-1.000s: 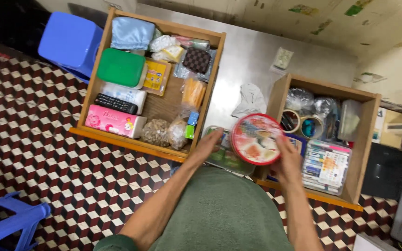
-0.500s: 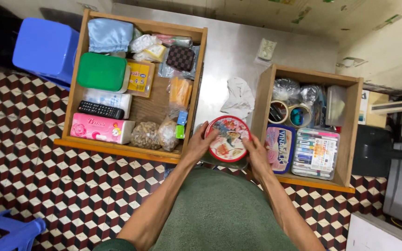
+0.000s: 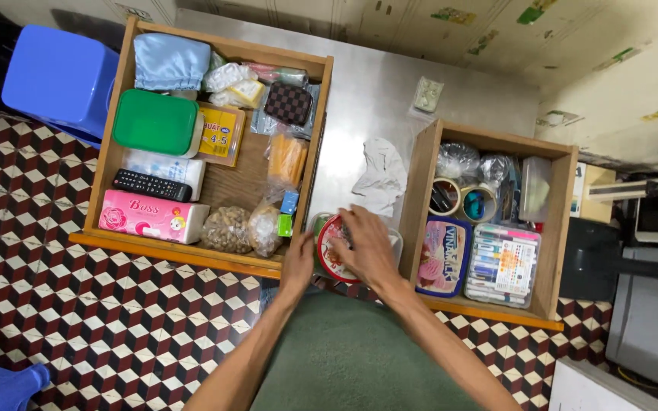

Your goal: Organizing various household and office items within two desk drawers.

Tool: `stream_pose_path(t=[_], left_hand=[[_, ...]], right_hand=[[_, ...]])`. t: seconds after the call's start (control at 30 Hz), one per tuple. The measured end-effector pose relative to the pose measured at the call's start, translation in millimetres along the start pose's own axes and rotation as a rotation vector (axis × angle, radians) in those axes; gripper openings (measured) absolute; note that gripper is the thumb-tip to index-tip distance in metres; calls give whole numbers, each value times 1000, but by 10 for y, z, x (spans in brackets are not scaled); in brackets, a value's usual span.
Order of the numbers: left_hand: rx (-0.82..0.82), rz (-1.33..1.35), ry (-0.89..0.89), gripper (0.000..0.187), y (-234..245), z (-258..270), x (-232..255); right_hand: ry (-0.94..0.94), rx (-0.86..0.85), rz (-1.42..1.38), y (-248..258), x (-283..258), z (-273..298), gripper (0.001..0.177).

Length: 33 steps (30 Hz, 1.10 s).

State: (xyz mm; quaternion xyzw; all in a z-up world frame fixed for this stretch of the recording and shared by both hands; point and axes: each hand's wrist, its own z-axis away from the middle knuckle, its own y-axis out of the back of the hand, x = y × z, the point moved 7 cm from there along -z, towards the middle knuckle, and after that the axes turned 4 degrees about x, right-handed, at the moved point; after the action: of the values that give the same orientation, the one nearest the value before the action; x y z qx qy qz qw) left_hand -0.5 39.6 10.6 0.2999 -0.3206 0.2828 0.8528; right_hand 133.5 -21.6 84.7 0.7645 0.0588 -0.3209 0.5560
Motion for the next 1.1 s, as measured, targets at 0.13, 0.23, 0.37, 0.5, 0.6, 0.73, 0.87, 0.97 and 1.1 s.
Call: stream_pose_path(t=[0.13, 0.23, 0.37, 0.5, 0.6, 0.73, 0.87, 0.97, 1.1], left_hand=[[94, 533, 493, 39, -346, 42, -976], [-384, 869, 712, 99, -572, 427, -485], [-415, 1055, 736, 112, -650, 487, -190], [-215, 923, 633, 104, -381, 541, 180], [-225, 644, 403, 72, -372, 270, 39], [-240, 526, 278, 57, -464, 151, 82], [-165, 459, 259, 57, -502, 246, 223], [-76, 622, 289, 66, -576, 332, 136], [-42, 621, 93, 79, -688, 388, 200]], right_hand=[[32, -100, 51, -635, 324, -198, 38], [73, -30, 81, -693, 361, -322, 29], [62, -8, 81, -748, 506, -335, 28], [-52, 45, 82, -608, 711, -338, 31], [-109, 89, 119, -397, 839, -242, 30], [-134, 52, 141, -292, 781, -116, 24], [172, 32, 210, -442, 536, -120, 22], [286, -11, 153, -567, 491, -142, 27], [378, -30, 53, -679, 452, -219, 34]])
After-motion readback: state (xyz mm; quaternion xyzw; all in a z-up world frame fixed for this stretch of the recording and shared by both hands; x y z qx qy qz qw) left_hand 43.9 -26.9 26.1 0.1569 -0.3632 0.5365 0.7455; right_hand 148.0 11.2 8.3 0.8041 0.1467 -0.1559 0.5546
